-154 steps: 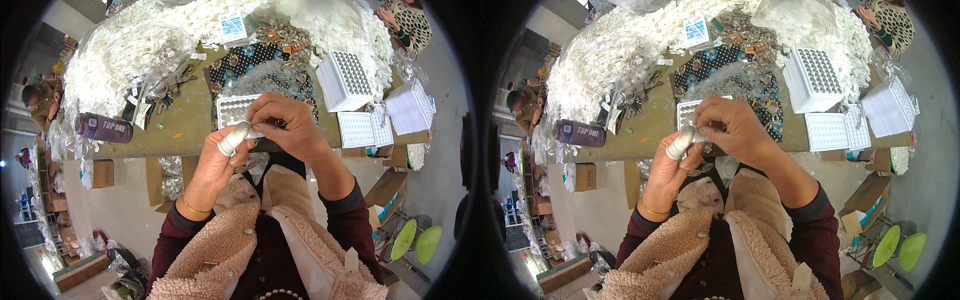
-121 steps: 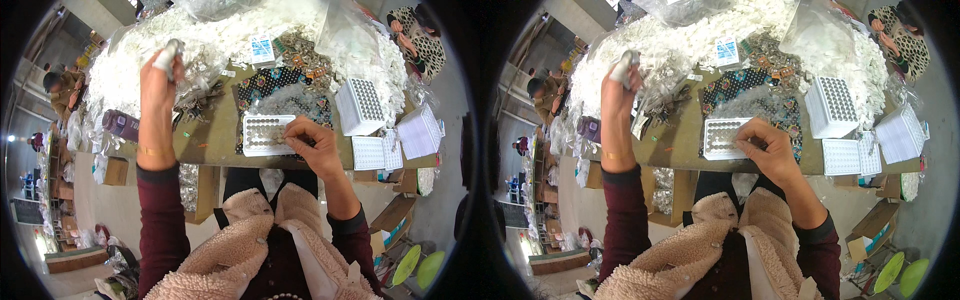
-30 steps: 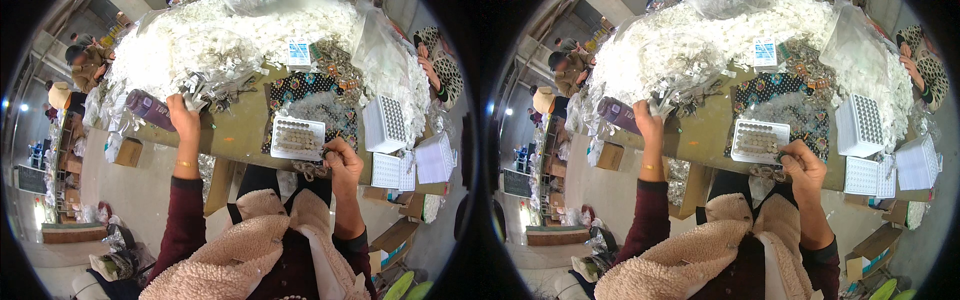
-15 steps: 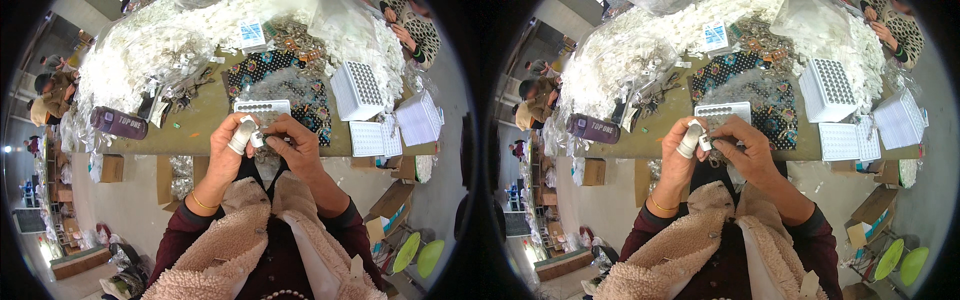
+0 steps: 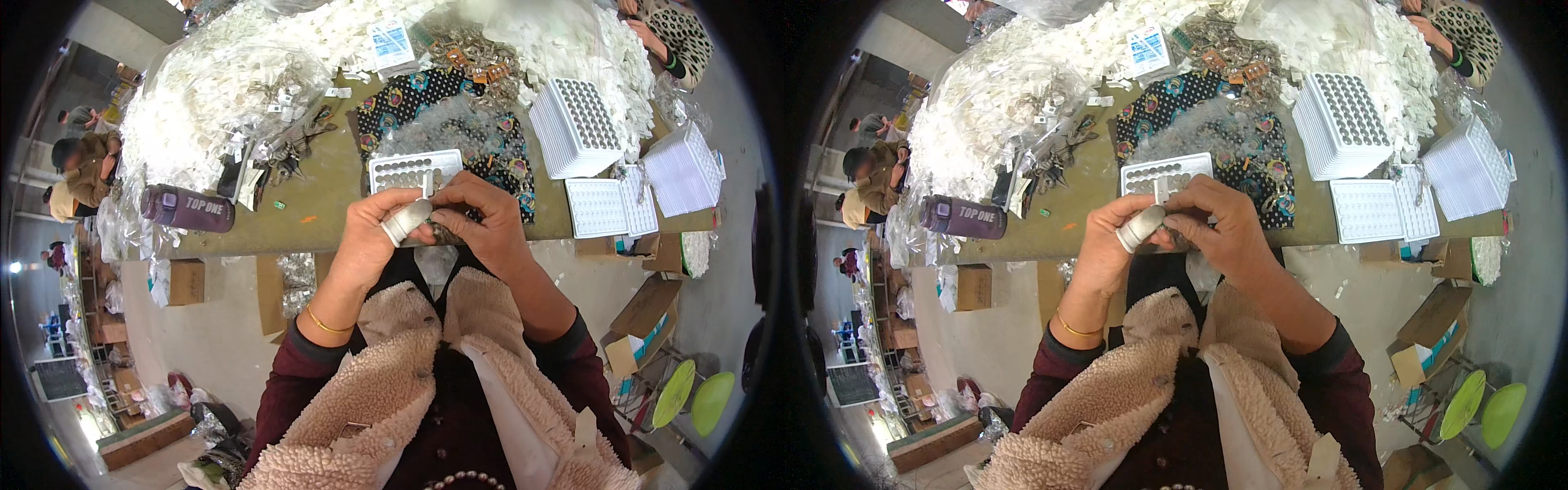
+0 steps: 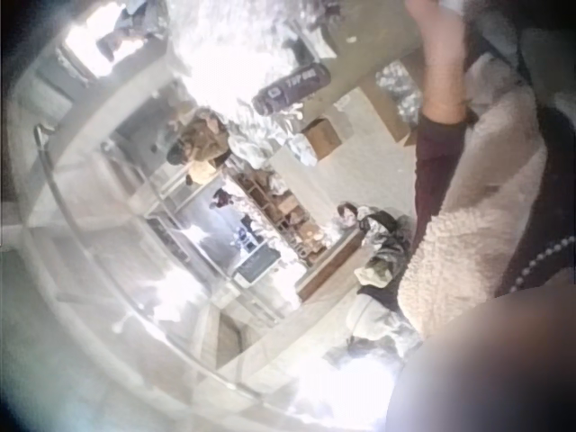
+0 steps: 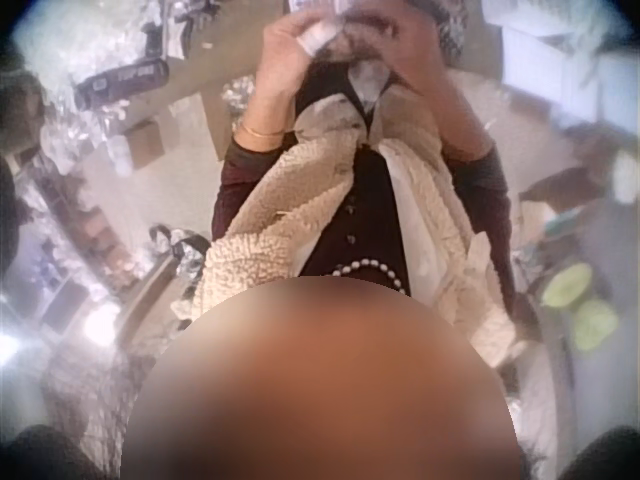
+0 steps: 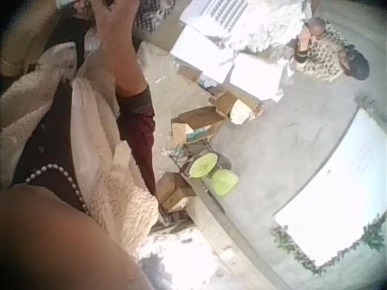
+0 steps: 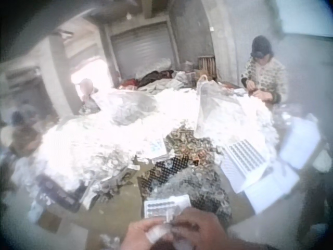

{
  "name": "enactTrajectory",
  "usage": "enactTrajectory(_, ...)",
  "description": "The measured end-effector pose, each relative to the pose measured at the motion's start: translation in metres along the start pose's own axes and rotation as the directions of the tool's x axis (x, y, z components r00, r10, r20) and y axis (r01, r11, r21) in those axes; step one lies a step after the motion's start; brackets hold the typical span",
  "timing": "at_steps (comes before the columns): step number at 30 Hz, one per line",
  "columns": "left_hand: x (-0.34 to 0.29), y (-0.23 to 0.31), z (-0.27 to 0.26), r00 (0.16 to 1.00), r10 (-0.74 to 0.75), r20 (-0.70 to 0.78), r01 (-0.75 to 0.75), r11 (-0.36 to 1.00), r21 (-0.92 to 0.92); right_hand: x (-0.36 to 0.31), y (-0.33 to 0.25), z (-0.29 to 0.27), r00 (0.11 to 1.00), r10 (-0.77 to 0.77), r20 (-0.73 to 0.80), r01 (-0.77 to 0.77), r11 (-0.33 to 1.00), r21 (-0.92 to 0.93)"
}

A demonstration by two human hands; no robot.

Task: The person repeatedly picks small cylindrical components from a white tray, applies a substance from a small white tube to each, and places them back into the tray. The process is repeated continuously throughout the clip.

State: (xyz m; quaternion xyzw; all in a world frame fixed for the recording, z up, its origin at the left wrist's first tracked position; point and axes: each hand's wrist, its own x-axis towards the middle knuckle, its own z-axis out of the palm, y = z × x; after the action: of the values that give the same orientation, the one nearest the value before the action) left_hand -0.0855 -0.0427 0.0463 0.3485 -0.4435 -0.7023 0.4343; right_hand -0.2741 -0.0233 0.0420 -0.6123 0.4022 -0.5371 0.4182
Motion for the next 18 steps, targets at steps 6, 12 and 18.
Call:
enactTrajectory(6,0.0023,-0.0026,-0.0002,0.993,-0.115,0.014,0.116,0.974,-0.197,-0.0014,-0.0019,-0.0069,0.981,0.189,-0.037,-0.171,0.946,0.274)
enactTrajectory(12,0.0020,-0.0054,0.0011,0.995,-0.102,-0.007,0.100,0.987,-0.128,-0.0014,-0.0030,-0.0096,0.998,0.064,0.015,-0.063,0.997,-0.046)
enactTrajectory(18,0.0017,-0.0101,-0.0003,0.999,-0.037,0.005,0.037,0.999,-0.008,-0.0011,-0.0001,-0.0104,0.995,0.080,0.056,-0.086,0.988,0.127)
